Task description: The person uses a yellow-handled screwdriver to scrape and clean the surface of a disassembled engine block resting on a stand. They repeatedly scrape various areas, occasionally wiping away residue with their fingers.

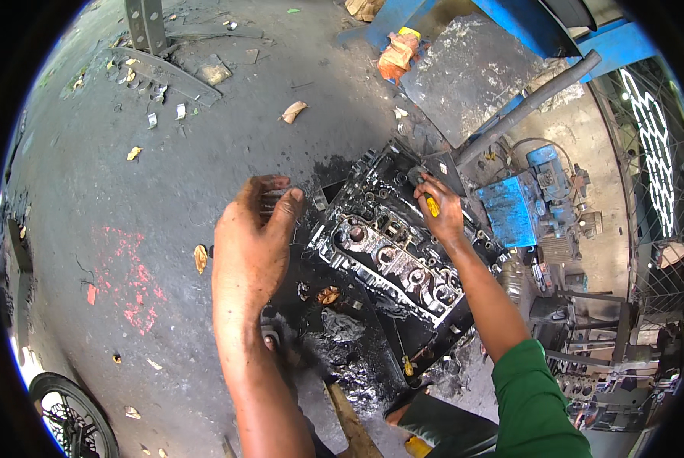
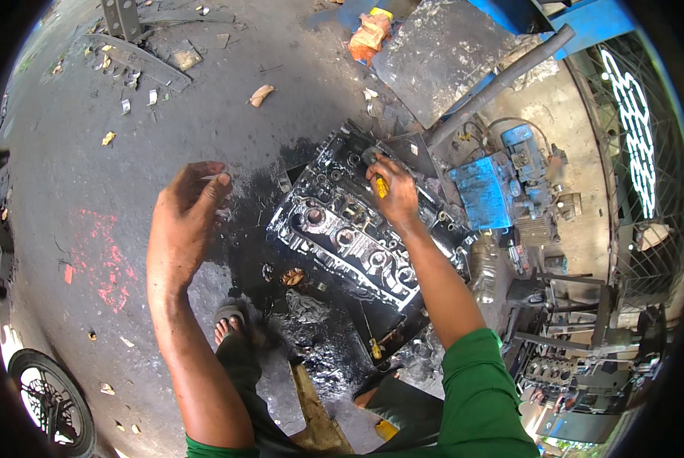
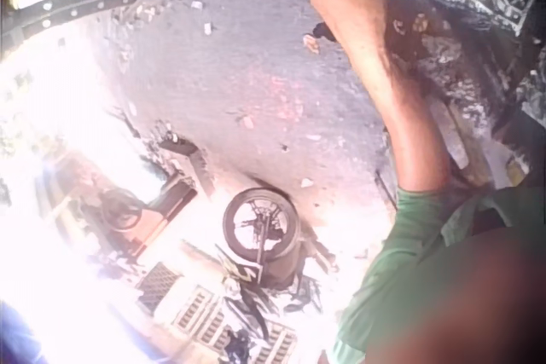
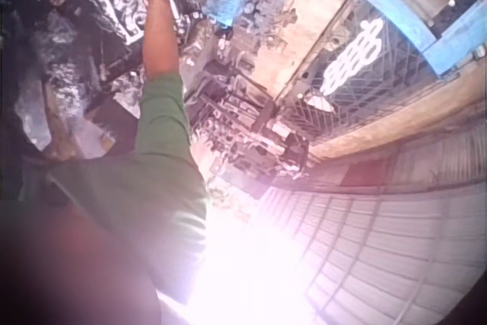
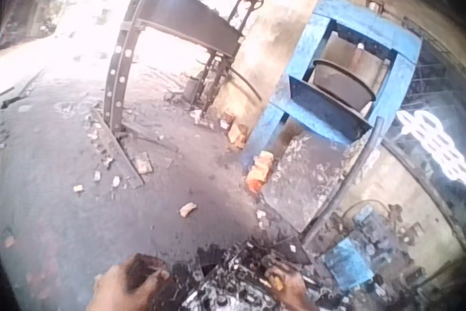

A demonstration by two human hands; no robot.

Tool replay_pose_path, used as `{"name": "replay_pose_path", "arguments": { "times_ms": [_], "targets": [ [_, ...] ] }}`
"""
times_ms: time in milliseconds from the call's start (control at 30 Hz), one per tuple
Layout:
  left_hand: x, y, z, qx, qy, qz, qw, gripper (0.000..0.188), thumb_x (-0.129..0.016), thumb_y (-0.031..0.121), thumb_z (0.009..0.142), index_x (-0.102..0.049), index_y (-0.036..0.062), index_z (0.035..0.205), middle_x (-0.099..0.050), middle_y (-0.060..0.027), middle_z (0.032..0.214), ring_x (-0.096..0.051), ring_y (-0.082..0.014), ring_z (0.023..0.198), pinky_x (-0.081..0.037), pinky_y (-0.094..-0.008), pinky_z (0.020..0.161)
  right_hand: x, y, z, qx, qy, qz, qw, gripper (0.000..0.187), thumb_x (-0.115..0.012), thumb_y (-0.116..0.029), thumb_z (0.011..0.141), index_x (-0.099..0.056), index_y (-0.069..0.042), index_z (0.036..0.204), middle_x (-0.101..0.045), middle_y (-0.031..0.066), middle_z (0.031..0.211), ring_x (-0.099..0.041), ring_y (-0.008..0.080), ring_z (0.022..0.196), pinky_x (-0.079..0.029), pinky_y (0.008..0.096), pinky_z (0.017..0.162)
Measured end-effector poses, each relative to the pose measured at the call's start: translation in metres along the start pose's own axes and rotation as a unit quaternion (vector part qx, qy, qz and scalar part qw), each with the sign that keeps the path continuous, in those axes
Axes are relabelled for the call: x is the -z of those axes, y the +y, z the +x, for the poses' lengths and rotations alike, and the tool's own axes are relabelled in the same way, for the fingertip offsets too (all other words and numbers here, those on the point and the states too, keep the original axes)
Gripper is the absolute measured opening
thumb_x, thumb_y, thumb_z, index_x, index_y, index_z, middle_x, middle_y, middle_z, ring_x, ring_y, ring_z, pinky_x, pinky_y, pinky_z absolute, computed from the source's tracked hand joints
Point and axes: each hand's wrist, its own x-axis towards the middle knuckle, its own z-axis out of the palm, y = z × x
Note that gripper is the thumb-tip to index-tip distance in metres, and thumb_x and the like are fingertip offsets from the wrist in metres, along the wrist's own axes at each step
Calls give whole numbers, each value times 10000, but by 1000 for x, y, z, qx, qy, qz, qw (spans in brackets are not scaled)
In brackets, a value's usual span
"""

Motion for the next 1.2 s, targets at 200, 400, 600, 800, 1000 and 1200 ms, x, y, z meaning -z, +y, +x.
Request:
{"name": "replay_pose_path", "arguments": {
  "times_ms": [200, 400, 600, 800, 1000, 1200],
  "targets": [
    [-7, 0, -4, -18, 24, -37, 999, 342, -618, 237, 938, -617, -46, 1130, -707, -191, 988, -672, -210, 932, -508, -336, 829, -19, -9, 7, 99, 56, 79, 990, 63, -673, -24, 822, -662, -57, 875, -697, 164, 1074, -631, 354, 1124, -512, 419, 947],
    [-10, 1, -5, -13, -6, -4, 1000, 367, -599, 269, 965, -593, -13, 1199, -683, -116, 1014, -628, -163, 895, -492, -286, 760, -21, 5, 0, 30, 62, -4, 998, 103, -667, -20, 819, -629, -85, 889, -645, 152, 1229, -611, 336, 1157, -512, 418, 959],
    [-4, 5, -7, -9, 3, -22, 1000, 347, -615, 231, 953, -598, -44, 1164, -687, -154, 1012, -633, -172, 939, -489, -307, 828, -9, -4, 0, -38, 14, 39, 998, 106, -680, -35, 811, -642, -81, 898, -652, 100, 1198, -605, 330, 1156, -513, 419, 964],
    [-16, 7, -3, -8, -21, -32, 999, 346, -618, 215, 954, -595, -65, 1157, -691, -190, 1019, -637, -183, 962, -489, -317, 867, -28, -13, 8, 100, 55, -17, 993, 129, -696, -28, 806, -635, -81, 907, -584, 127, 1297, -561, 320, 1198, -523, 424, 972],
    [-8, 5, -6, -5, 5, -28, 1000, 352, -619, 269, 959, -605, 7, 1194, -671, -77, 974, -616, -139, 856, -481, -278, 739, -11, -18, -7, 105, 69, -48, 991, 153, -672, -12, 825, -666, -124, 929, -575, 128, 1322, -595, 316, 1158, -561, 383, 930],
    [-23, 4, -4, -26, -35, -16, 999, 360, -617, 273, 961, -600, -2, 1193, -673, -78, 969, -622, -141, 852, -484, -282, 733, -45, -21, 12, 170, 0, -160, 973, 560, -642, 95, 770, -567, -292, 1167, -446, 18, 1446, -510, 273, 1251, -626, 256, 770]
  ]
}}
